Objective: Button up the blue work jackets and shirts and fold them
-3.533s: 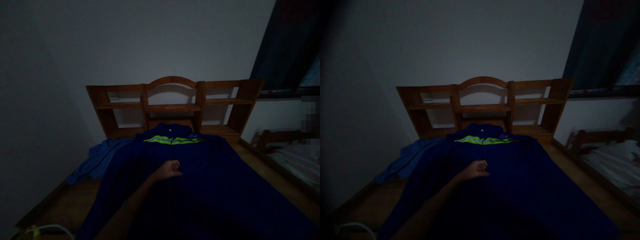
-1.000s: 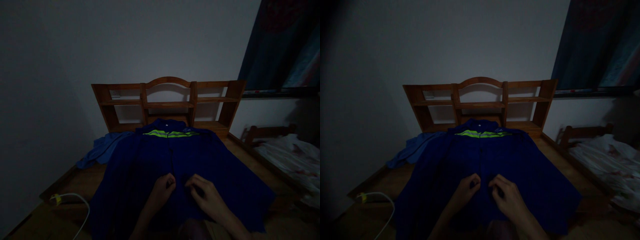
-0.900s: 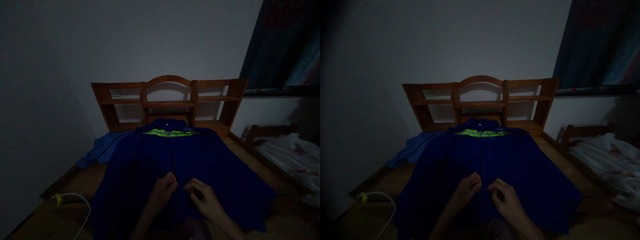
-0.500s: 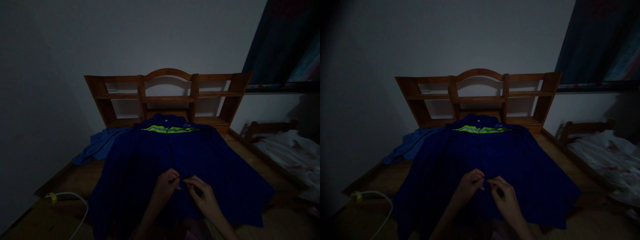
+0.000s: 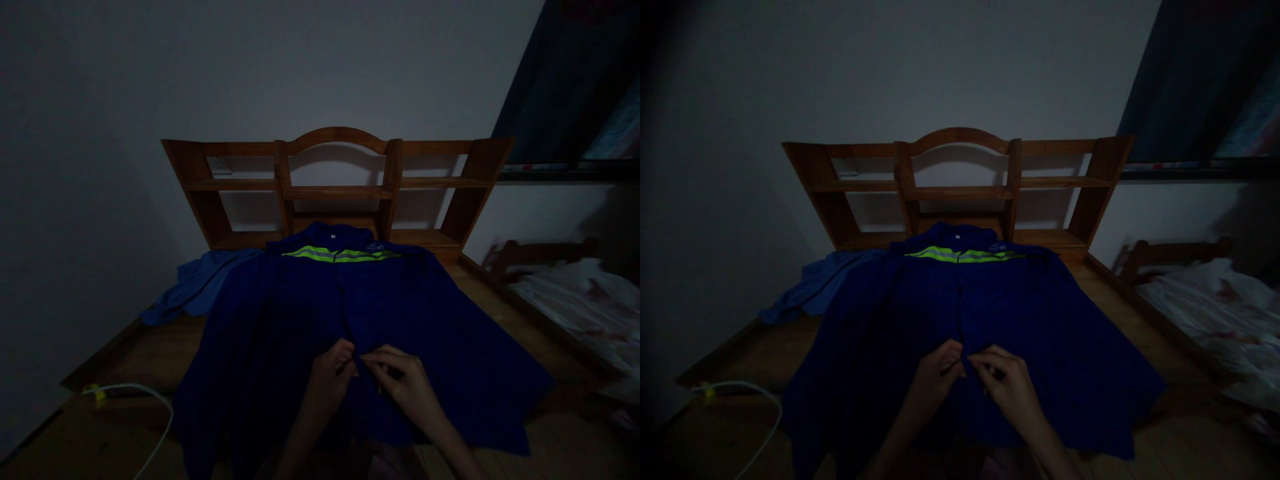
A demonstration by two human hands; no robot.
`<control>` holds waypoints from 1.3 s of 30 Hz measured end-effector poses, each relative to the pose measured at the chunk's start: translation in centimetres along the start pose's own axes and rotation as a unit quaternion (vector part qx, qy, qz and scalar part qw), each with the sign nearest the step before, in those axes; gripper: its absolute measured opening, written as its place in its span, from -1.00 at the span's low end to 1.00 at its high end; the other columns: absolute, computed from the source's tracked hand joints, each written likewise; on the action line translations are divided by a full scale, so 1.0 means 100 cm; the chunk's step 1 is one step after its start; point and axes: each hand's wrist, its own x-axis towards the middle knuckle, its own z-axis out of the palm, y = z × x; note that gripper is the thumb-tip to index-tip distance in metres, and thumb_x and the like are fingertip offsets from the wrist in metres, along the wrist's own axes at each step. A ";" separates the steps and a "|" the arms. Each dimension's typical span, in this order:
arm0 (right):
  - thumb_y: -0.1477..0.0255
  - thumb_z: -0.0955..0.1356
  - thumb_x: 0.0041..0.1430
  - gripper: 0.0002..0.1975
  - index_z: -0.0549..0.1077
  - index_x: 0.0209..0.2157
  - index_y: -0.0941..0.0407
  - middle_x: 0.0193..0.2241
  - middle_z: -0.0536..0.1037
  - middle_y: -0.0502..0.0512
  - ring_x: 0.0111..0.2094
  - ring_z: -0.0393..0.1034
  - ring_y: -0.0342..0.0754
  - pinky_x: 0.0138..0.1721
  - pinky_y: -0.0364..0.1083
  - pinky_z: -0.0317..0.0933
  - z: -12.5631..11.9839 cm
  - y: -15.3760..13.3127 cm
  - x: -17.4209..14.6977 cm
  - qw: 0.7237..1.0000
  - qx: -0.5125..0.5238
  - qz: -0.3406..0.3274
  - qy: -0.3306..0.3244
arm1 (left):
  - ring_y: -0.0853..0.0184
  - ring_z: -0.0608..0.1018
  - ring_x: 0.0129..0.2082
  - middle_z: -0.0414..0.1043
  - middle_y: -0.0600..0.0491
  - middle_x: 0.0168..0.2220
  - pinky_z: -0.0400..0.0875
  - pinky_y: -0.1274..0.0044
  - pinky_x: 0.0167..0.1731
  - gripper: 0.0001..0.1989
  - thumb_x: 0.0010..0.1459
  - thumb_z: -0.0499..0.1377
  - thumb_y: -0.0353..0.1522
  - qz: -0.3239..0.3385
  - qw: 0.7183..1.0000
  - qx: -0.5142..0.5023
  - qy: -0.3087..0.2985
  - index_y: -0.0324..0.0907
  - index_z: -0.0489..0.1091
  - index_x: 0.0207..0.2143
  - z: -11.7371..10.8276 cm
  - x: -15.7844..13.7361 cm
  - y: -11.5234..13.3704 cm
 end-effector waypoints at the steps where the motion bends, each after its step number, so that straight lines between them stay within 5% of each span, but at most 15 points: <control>1: 0.35 0.27 0.20 -0.78 0.52 -0.19 0.03 -0.37 0.49 0.01 -0.56 0.33 -0.22 -0.50 -0.21 0.21 0.001 0.001 0.000 1.000 0.002 -0.001 0.002 | 0.37 0.50 -0.36 0.44 0.08 -0.39 0.36 0.59 -0.31 -0.89 0.08 0.04 -0.45 0.000 1.000 -0.001 -0.001 -0.16 0.33 -0.32 0.000 0.000 0.001; 12: 0.31 0.30 0.17 -0.82 0.50 -0.32 0.07 -0.39 0.51 -0.04 -0.64 0.33 -0.26 -0.51 -0.21 0.20 0.007 0.002 0.004 0.999 -0.028 0.026 0.038 | 0.38 0.51 -0.39 0.42 0.09 -0.44 0.35 0.60 -0.32 -0.91 0.08 0.05 -0.45 0.000 1.000 0.000 0.015 -0.18 0.33 -0.34 -0.002 -0.001 0.000; 21: 0.36 0.31 0.13 -0.87 0.39 -0.33 0.13 -0.47 0.47 -0.05 -0.63 0.35 -0.22 -0.58 -0.23 0.17 0.005 0.009 0.019 0.996 0.024 0.070 -0.048 | 0.38 0.50 -0.40 0.41 0.09 -0.45 0.35 0.60 -0.35 -0.88 0.14 0.03 -0.35 -0.008 1.000 0.012 -0.005 -0.19 0.33 -0.34 -0.008 0.001 0.007; 33: 0.36 0.32 0.13 -0.88 0.36 -0.33 0.12 -0.60 0.40 -0.10 -0.63 0.33 -0.22 -0.54 -0.23 0.15 0.006 0.014 0.019 0.996 0.015 0.055 -0.064 | 0.35 0.53 -0.49 0.39 0.10 -0.53 0.37 0.61 -0.49 -0.80 0.10 0.09 -0.26 -0.055 0.997 0.044 0.035 -0.21 0.33 -0.48 -0.005 0.007 0.006; 39: 0.31 0.34 0.11 -0.83 0.37 -0.32 0.12 -0.61 0.39 -0.09 -0.62 0.31 -0.21 -0.55 -0.23 0.13 0.007 0.021 0.017 0.996 0.023 0.065 -0.059 | 0.35 0.54 -0.47 0.40 0.14 -0.54 0.46 0.53 -0.41 -0.81 0.04 0.13 -0.36 -0.091 0.994 -0.053 0.006 -0.19 0.26 -0.25 -0.009 0.008 0.000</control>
